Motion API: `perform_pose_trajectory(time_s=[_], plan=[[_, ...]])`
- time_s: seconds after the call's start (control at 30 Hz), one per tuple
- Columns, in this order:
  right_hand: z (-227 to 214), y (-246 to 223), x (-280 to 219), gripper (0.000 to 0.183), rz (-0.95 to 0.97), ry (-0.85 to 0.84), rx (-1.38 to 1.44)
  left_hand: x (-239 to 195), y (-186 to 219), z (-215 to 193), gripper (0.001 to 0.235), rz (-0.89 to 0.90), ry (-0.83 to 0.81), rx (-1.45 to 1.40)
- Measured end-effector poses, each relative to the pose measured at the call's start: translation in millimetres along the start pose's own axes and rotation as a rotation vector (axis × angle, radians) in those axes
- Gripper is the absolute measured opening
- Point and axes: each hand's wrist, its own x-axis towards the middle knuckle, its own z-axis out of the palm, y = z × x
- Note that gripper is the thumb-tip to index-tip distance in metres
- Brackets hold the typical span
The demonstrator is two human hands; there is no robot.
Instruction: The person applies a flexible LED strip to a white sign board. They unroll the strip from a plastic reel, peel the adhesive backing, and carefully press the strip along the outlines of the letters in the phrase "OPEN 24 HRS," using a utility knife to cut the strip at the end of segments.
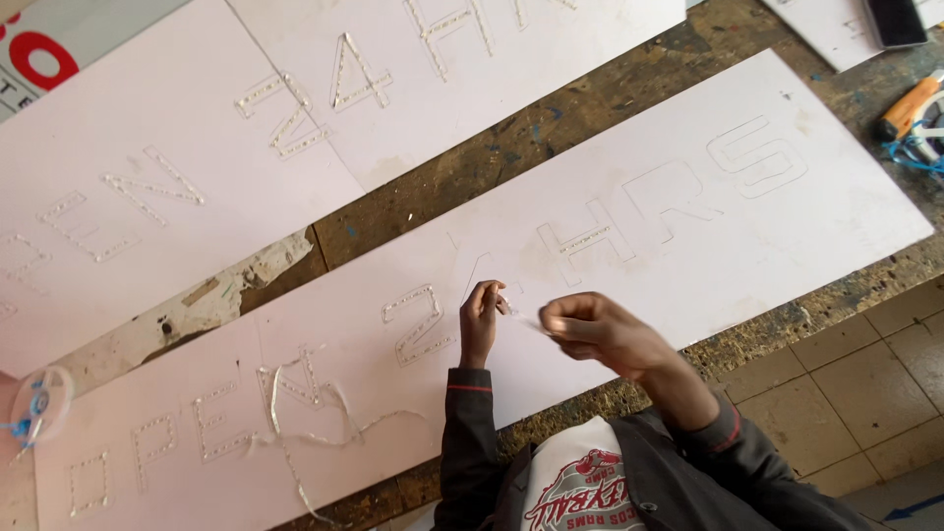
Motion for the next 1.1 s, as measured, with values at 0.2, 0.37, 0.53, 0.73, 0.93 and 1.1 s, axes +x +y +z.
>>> perform_pose_trajectory(time_s=[0.2,0.37,0.53,0.73,0.93,1.1], plan=[[-16,-14,-16,0.021,-0.166,-0.139,0.024,-82,16,-46,0.053,-0.017,0.168,-0.319],[-22,5,39,0.016,-0.163,0.17,-0.169,-158,64,-157,0.031,0.084,0.439,-0.113],[23,125,107,0.012,0.137,0.139,-0.263,-201,73,-267,0.004,0.087,0.655,0.429],[58,255,132,0.03,0.543,-0.088,-0.348,-205,-56,-367,0.032,-0.424,0.626,1.069],[75,259,133,0.034,0.627,-0.175,-0.466,-186,-98,-378,0.035,-0.43,0.476,1.285],[76,248,130,0.02,0.459,-0.383,-0.777,-178,-106,-385,0.044,-0.392,0.521,1.179]])
